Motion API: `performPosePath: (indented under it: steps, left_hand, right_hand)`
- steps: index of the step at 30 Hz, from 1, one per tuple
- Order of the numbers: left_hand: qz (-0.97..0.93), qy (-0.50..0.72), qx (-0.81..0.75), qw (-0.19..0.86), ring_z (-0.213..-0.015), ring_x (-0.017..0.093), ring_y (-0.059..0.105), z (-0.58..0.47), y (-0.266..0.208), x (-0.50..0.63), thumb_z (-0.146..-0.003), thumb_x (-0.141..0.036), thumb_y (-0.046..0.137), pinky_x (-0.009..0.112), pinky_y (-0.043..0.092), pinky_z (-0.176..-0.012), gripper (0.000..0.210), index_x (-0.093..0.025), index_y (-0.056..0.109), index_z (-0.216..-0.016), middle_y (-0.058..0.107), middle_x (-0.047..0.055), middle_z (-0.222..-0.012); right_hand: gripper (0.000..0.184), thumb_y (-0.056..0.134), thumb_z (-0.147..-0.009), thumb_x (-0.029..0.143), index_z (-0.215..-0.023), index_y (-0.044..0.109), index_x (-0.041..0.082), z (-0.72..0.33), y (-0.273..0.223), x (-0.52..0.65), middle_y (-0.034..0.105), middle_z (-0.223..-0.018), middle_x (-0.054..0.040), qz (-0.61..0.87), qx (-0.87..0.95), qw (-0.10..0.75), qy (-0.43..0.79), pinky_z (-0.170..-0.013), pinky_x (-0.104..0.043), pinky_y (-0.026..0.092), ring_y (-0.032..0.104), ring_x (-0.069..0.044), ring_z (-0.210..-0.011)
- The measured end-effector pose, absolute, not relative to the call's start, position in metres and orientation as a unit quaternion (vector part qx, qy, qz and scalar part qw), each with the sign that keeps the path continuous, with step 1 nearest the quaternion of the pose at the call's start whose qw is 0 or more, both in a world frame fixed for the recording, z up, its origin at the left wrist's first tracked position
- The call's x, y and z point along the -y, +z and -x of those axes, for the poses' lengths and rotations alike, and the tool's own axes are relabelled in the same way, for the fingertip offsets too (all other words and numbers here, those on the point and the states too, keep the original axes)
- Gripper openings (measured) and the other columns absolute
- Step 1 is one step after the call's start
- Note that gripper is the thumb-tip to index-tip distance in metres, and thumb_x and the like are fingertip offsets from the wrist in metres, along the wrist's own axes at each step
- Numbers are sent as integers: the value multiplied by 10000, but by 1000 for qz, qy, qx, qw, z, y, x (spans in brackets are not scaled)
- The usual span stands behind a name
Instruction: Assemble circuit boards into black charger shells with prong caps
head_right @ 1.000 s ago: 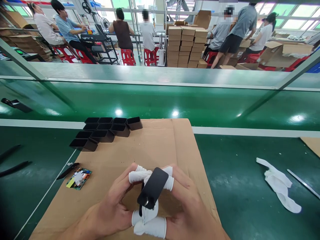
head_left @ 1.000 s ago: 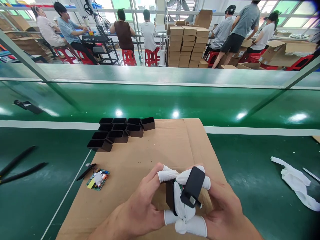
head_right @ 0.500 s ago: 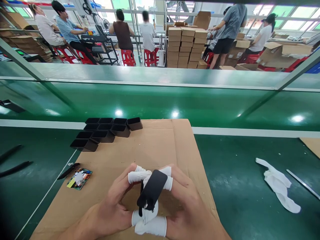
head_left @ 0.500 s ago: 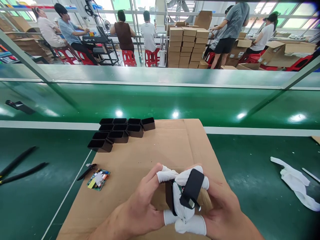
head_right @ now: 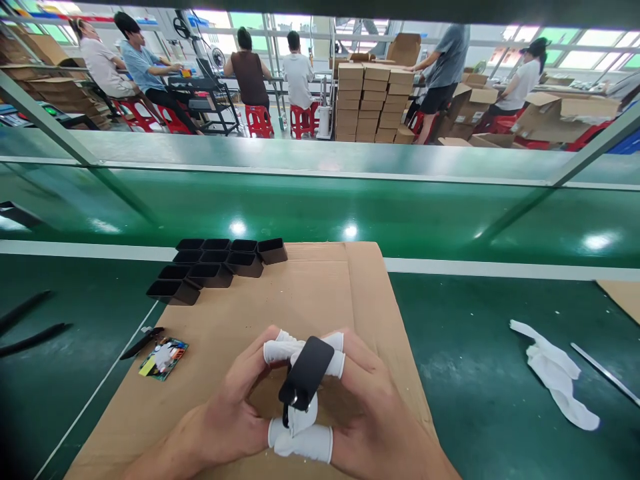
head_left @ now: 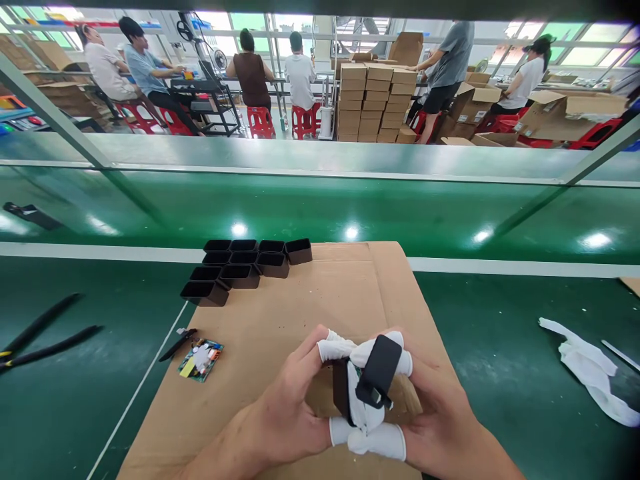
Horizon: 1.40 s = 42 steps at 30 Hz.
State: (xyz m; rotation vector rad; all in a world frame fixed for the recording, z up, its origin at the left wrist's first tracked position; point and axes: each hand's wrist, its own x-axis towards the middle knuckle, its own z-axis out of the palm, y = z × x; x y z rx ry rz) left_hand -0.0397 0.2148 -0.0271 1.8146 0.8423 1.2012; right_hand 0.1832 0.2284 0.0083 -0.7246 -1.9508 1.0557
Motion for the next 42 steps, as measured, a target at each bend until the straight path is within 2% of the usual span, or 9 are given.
performPosePath:
  steps: [4,11,18,23,26,32,35,38,42]
  left_hand:
    - [-704,487,-322,404,-851,195,624,38,-33,-214,-774,-326,971,299,629,-753,661,-291,678,-1365,621,18,-996]
    - [-633,490,-345,490,-1076,255,732,38,-47,-204,-710,-359,1028,424,676,-1031,817,-314,647,-1431,653,79,-1233]
    - [-564,487,-296,598,-1189,297,694,39,-26,-212,-771,-423,987,499,589,-1129,682,-269,715,-1378,690,95,-1230]
    - [-492,452,-311,676,-1312,398,671,43,-29,-214,-647,-540,1028,608,466,-1225,836,-234,716,-1359,735,135,-1311]
    - [-479,442,-313,691,-1291,395,692,45,-32,-214,-661,-569,1012,602,485,-1198,805,-243,724,-1338,754,131,-1285]
    - [-541,436,-353,627,-1215,351,730,46,-29,-213,-719,-587,988,528,579,-1109,759,-252,727,-1347,762,118,-1282]
    - [-604,504,-384,482,-1078,275,748,45,-28,-213,-791,-475,967,429,638,-984,612,-281,716,-1315,739,68,-1162]
    - [-686,539,-344,347,-1017,250,725,46,-25,-215,-719,-412,1027,400,662,-900,821,-302,641,-1435,703,56,-1152]
    - [-675,517,-333,407,-1119,258,734,48,-19,-221,-742,-312,1018,407,681,-961,755,-320,670,-1412,705,71,-1223]
  right_hand:
    - [715,982,-834,435,-1475,670,373,-181,7,-229,704,-1154,-28,312,779,394,374,-906,-284,656,697,-201,-944]
    - [834,915,-839,629,-1570,590,394,-179,9,-233,727,-1222,-66,280,777,443,349,-864,-294,703,788,-266,-1035]
    - [883,983,-820,429,-1580,542,342,-188,2,-229,675,-1470,-110,267,786,424,362,-1083,-417,664,737,-336,-1292]
    - [836,915,-858,212,-1593,520,267,-183,-5,-231,674,-1437,-143,228,837,420,267,-1095,-430,648,695,-318,-1334]
    - [738,827,-922,147,-1585,524,257,-178,-6,-232,664,-1461,-149,233,846,418,233,-1087,-387,650,702,-288,-1341]
    - [590,686,-970,98,-1526,567,254,-179,-5,-236,748,-1278,-118,265,848,410,206,-985,-335,679,778,-243,-1180]
    - [642,721,-916,110,-1519,553,256,-181,-7,-240,758,-1256,-122,288,844,403,206,-937,-387,691,782,-275,-1145]
    - [701,741,-813,90,-1475,578,252,-181,-9,-242,742,-1263,-116,315,827,401,236,-940,-424,677,760,-300,-1164]
    - [745,806,-752,122,-1455,607,268,-182,-7,-243,707,-1273,-95,326,810,374,313,-935,-402,645,731,-280,-1133]
